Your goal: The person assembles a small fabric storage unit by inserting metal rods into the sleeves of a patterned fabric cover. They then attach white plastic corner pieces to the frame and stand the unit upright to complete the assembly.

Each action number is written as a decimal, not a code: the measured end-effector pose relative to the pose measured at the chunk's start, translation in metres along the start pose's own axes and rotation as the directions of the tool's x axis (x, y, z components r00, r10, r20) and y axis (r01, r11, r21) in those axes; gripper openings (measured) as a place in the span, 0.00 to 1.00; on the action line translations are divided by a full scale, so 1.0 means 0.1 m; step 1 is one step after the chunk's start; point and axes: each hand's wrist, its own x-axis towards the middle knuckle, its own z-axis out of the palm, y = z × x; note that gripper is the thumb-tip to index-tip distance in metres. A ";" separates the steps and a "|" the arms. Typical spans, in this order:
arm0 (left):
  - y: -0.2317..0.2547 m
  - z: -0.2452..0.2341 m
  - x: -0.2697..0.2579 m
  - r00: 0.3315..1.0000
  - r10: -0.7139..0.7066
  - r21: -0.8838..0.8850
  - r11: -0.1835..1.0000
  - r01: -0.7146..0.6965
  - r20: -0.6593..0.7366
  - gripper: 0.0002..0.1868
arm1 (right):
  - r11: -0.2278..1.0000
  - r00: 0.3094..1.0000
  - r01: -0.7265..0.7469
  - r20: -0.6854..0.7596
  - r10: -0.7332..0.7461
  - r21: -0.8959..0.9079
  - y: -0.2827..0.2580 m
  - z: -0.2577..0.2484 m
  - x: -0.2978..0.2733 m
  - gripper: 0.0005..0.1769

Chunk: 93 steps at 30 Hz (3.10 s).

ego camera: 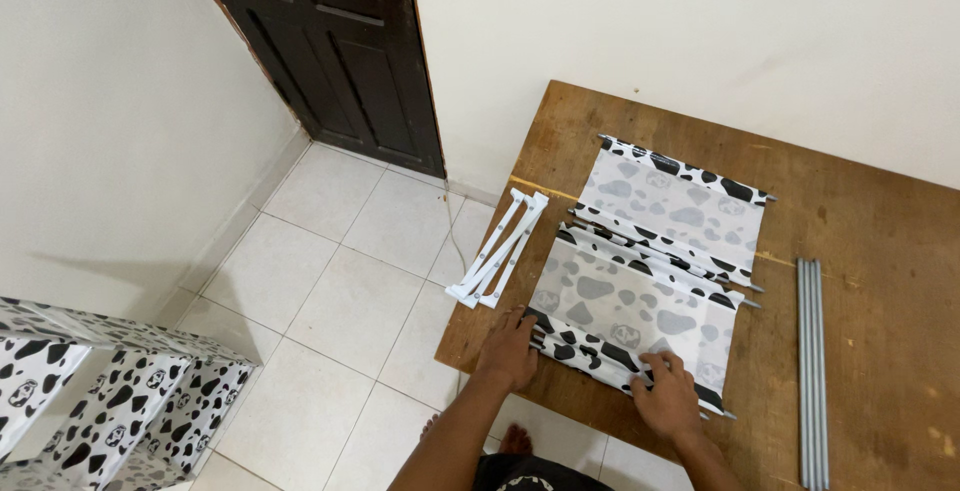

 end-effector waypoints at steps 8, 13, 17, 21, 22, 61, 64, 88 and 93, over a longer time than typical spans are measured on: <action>0.02 -0.02 0.00 0.999 -0.013 0.023 1.000 0.012 0.033 0.31 | 1.000 1.000 0.005 -0.022 -0.005 0.017 0.04 0.04 0.01 0.29; 0.02 -0.05 0.00 0.999 -0.019 0.021 1.000 0.018 0.041 0.32 | 1.000 1.000 -0.004 -0.002 0.004 0.019 0.02 0.01 0.02 0.29; 0.03 -0.06 -0.01 0.999 -0.022 0.020 1.000 0.021 0.048 0.32 | 0.999 1.000 -0.013 0.005 0.013 0.033 0.00 0.00 0.01 0.29; 0.04 -0.06 -0.02 0.999 -0.025 0.025 0.999 0.024 0.045 0.31 | 1.000 1.000 -0.014 -0.001 0.014 0.017 -0.01 0.00 0.01 0.29; 0.04 -0.06 -0.01 0.999 -0.027 0.019 0.999 0.026 0.041 0.31 | 1.000 1.000 -0.008 -0.007 0.008 0.021 -0.01 0.01 0.00 0.29; -0.38 -0.64 0.91 0.930 -0.075 -0.209 0.978 -0.002 -0.360 0.13 | 0.974 0.970 -0.037 -0.225 0.088 0.222 -0.55 -0.07 0.17 0.22; -0.28 -0.55 0.95 0.946 -0.022 -0.446 0.885 -0.132 -0.324 0.12 | 0.955 0.962 0.089 -0.273 -0.008 0.285 -0.84 -0.21 0.24 0.21; 0.41 -0.56 0.68 0.970 0.207 -0.701 0.711 -0.059 0.128 0.19 | 0.453 0.958 -0.267 0.283 0.034 0.851 -1.53 -0.71 0.46 0.18; 0.38 -0.46 0.62 0.989 0.142 -0.555 0.827 -0.092 0.047 0.17 | 0.463 0.957 -0.267 0.291 0.021 0.845 -1.15 -0.63 0.46 0.19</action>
